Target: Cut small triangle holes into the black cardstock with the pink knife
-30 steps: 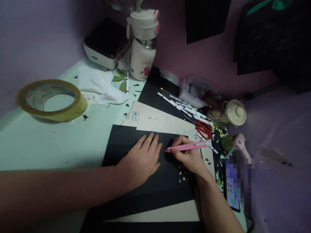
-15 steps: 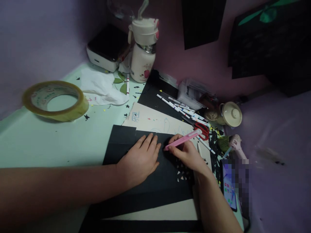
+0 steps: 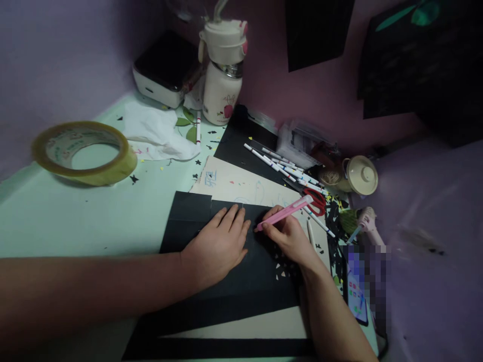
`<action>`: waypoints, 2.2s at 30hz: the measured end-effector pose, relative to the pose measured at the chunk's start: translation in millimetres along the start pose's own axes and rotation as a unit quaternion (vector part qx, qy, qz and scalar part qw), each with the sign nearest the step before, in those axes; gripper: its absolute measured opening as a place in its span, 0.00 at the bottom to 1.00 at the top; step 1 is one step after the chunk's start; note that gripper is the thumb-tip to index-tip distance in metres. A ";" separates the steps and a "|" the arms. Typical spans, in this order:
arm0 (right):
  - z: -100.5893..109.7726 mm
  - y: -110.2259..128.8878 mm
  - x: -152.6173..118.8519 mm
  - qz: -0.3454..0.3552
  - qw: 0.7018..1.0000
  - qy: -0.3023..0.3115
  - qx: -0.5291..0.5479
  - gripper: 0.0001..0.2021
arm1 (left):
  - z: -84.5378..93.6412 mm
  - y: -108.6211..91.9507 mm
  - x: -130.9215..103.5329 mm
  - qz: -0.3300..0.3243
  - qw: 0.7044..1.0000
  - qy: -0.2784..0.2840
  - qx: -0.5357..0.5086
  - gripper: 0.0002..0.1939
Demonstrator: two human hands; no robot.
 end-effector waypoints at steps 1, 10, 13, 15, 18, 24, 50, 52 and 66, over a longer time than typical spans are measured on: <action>0.0 -0.6 -0.1 -0.002 1.000 -0.001 0.001 0.07 | -0.2 0.0 0.0 -0.001 1.000 0.002 0.001 0.26; 2.4 0.1 0.0 0.024 0.999 -0.018 0.011 0.06 | -0.6 -1.0 2.0 -0.006 1.000 0.021 0.007 0.26; 2.5 1.0 -0.2 0.025 1.000 -0.014 0.014 0.07 | -1.7 -0.5 1.5 -0.004 0.999 0.037 0.007 0.26; 2.0 2.5 -0.6 0.029 0.999 -0.009 0.011 0.06 | -0.7 0.0 1.5 -0.003 0.999 0.036 0.010 0.26; 0.6 4.1 -1.1 0.036 0.999 -0.003 0.002 0.06 | 0.8 -0.7 1.9 -0.008 0.999 0.030 0.014 0.26; 0.1 2.7 -0.4 0.028 1.000 -0.011 0.005 0.07 | 1.1 -1.3 1.9 -0.007 1.000 0.023 0.014 0.26; 0.2 0.9 -2.1 0.023 0.999 -0.018 0.022 0.03 | -1.0 -1.3 1.7 -0.009 0.999 0.031 0.012 0.27; 0.6 0.3 -1.5 0.019 0.999 -0.023 0.026 0.02 | -1.0 -1.3 1.8 -0.009 0.999 0.031 0.012 0.27; 1.8 3.3 -1.9 0.032 0.999 -0.035 0.008 0.02 | -2.4 -1.4 1.6 -0.012 0.999 0.034 0.014 0.27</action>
Point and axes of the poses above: each hand's wrist, its own x-axis towards the middle knuckle, its own z-axis out of the back of the hand, y = z × x, the point moved 8 cm from there along x, towards the middle knuckle, and after that the axes turned 5 degrees about -y, right-handed, at the moved point
